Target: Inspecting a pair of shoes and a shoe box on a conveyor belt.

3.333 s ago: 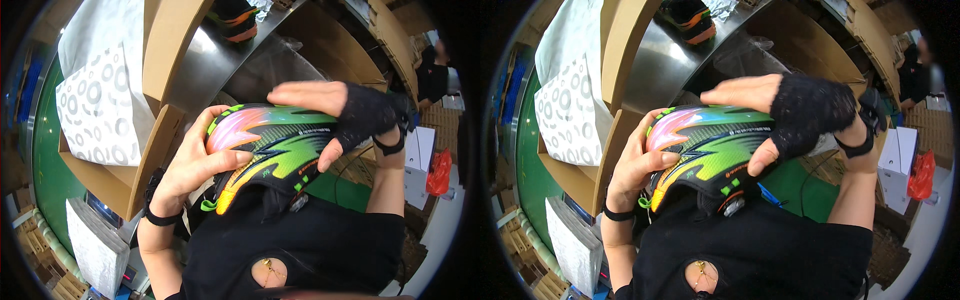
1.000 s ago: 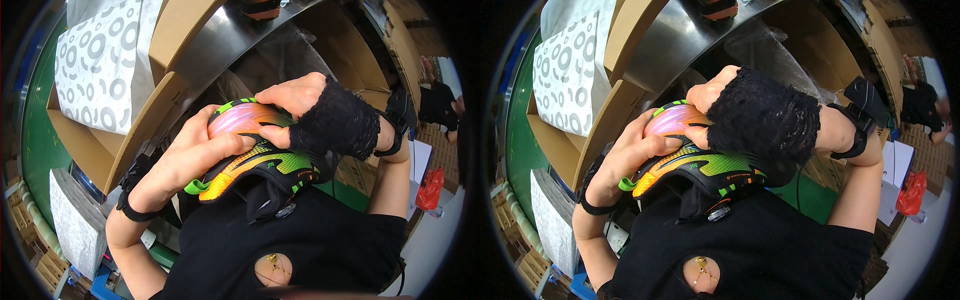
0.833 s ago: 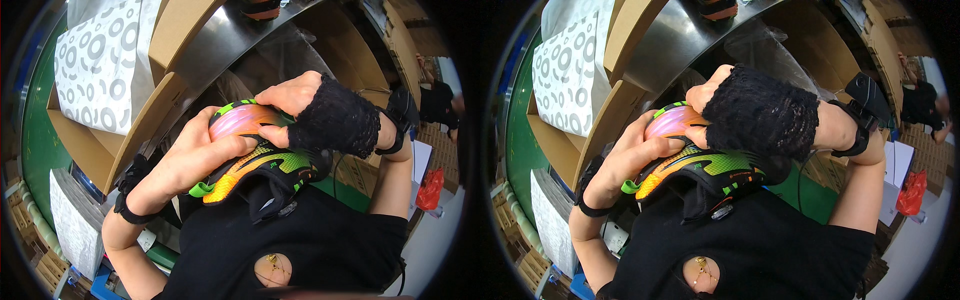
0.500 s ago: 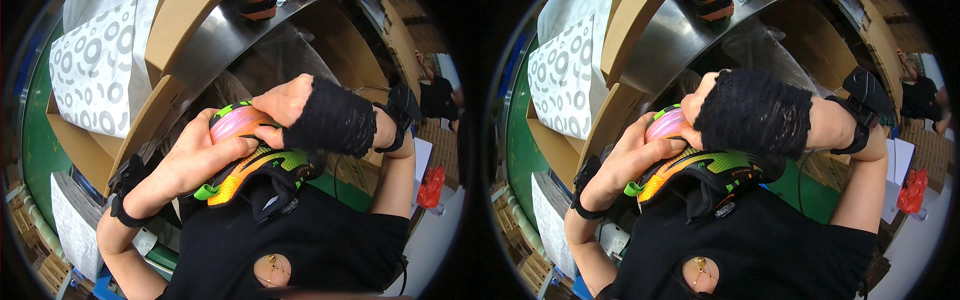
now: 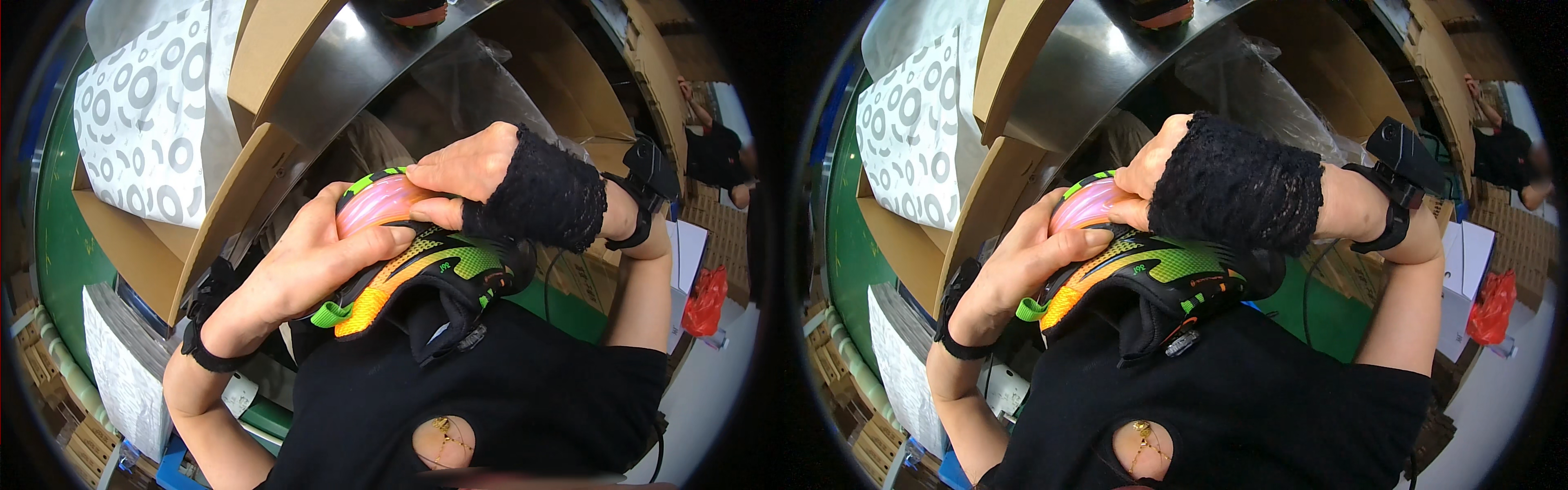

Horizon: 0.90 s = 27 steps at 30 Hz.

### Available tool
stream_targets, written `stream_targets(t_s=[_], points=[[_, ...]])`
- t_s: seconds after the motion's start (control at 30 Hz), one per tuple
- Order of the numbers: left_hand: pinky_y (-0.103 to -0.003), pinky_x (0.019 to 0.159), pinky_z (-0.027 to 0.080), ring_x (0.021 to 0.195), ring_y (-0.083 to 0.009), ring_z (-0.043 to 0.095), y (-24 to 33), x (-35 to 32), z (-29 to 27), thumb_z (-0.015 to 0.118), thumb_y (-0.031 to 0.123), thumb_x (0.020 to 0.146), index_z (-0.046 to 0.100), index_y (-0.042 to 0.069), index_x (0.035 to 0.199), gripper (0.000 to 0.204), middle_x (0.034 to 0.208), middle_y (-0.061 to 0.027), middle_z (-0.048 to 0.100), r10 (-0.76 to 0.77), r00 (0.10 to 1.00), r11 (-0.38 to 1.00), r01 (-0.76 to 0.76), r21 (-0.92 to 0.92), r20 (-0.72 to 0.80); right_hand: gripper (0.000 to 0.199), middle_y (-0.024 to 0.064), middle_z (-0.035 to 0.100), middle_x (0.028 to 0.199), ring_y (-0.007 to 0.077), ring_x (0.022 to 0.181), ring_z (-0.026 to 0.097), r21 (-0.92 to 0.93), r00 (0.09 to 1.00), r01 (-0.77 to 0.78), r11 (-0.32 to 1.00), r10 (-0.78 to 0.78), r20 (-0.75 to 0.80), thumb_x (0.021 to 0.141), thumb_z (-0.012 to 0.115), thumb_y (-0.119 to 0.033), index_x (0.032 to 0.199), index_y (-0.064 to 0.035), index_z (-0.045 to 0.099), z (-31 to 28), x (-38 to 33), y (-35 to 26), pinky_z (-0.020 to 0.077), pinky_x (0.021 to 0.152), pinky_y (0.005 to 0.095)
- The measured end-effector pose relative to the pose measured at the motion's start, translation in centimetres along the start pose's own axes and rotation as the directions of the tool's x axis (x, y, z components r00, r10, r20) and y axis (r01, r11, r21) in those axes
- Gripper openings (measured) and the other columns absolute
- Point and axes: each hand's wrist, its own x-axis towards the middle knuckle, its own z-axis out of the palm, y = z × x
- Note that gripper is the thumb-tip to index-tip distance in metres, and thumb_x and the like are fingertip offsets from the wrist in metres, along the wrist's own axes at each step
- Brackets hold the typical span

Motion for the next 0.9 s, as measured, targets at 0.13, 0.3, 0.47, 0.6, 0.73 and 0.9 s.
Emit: stream_targets(t_s=[0.13, 0.3, 0.47, 0.6, 0.73, 0.9], points=[[-0.024, 0.074, 0.047, 0.085, -0.0118, 0.057, -0.18, 0.10, -0.10, 0.071, 0.028, 0.076, 0.042, -0.009, 0.112, 0.059, 0.094, -0.0106, 0.059, 0.007, 1.000, 1.000, -0.007, 0.003, -0.003, 0.025, 0.0157, 0.066, 0.082, 0.0283, 0.075, 0.066, 0.028, 1.000, 0.010, 1.000, -0.010, -0.013, 0.077, 0.069, -0.017, 0.087, 0.0053, 0.064, 0.00, -0.10, 0.08, 0.0551, 0.067, 0.0327], [-0.024, 0.075, 0.047, 0.085, -0.0123, 0.057, -0.18, 0.14, -0.09, 0.071, 0.028, 0.075, 0.044, -0.009, 0.113, 0.059, 0.095, -0.0103, 0.059, 0.007, 1.000, 1.000, -0.007, 0.006, -0.001, 0.020, 0.0151, 0.066, 0.079, 0.0282, 0.072, 0.066, -0.016, 0.997, 0.052, 0.999, -0.053, -0.054, 0.078, 0.067, -0.016, 0.084, 0.0034, 0.065, 0.19, 0.00, 0.46, 0.0550, 0.066, 0.0326], [-0.025, 0.077, 0.047, 0.086, -0.0123, 0.057, 0.06, 0.06, -0.07, 0.071, 0.028, 0.075, 0.043, -0.009, 0.115, 0.062, 0.096, -0.0104, 0.059, 0.003, 1.000, 1.000, -0.003, 0.002, -0.006, 0.018, 0.0148, 0.067, 0.076, 0.0276, 0.069, 0.066, 0.011, 0.990, 0.088, 0.996, -0.086, -0.111, 0.076, 0.069, -0.015, 0.082, 0.0014, 0.067, 0.33, 0.12, 0.88, 0.0549, 0.064, 0.0313], [-0.025, 0.077, 0.047, 0.087, -0.0125, 0.057, -0.09, 0.14, -0.23, 0.071, 0.028, 0.075, 0.042, -0.009, 0.116, 0.062, 0.097, -0.0108, 0.059, 0.000, 1.000, 0.999, 0.000, 0.039, -0.001, 0.027, 0.0158, 0.067, 0.077, 0.0275, 0.069, 0.066, 0.116, 0.998, -0.009, 0.993, 0.016, -0.062, 0.070, 0.075, -0.018, 0.084, 0.0030, 0.067, -0.19, 0.09, 0.47, 0.0549, 0.064, 0.0306], [-0.025, 0.076, 0.047, 0.087, -0.0123, 0.057, 0.09, 0.11, 0.21, 0.071, 0.029, 0.075, 0.043, -0.009, 0.116, 0.062, 0.097, -0.0108, 0.058, -0.001, 1.000, 1.000, 0.001, -0.004, -0.005, 0.031, 0.0174, 0.066, 0.075, 0.0281, 0.069, 0.066, 0.087, 0.996, -0.027, 0.996, 0.034, -0.080, 0.068, 0.076, -0.020, 0.084, 0.0042, 0.067, 0.08, -0.18, 0.62, 0.0548, 0.064, 0.0307], [-0.024, 0.076, 0.047, 0.086, -0.0124, 0.057, 0.12, 0.06, 0.22, 0.070, 0.028, 0.075, 0.042, -0.009, 0.115, 0.061, 0.097, -0.0106, 0.058, -0.016, 1.000, 0.998, 0.017, 0.060, -0.019, 0.028, 0.0175, 0.065, 0.073, 0.0270, 0.065, 0.066, 0.050, 0.994, -0.041, 0.998, 0.046, -0.097, 0.069, 0.074, -0.019, 0.084, 0.0039, 0.067, 0.34, -0.21, 0.29, 0.0541, 0.061, 0.0303]])
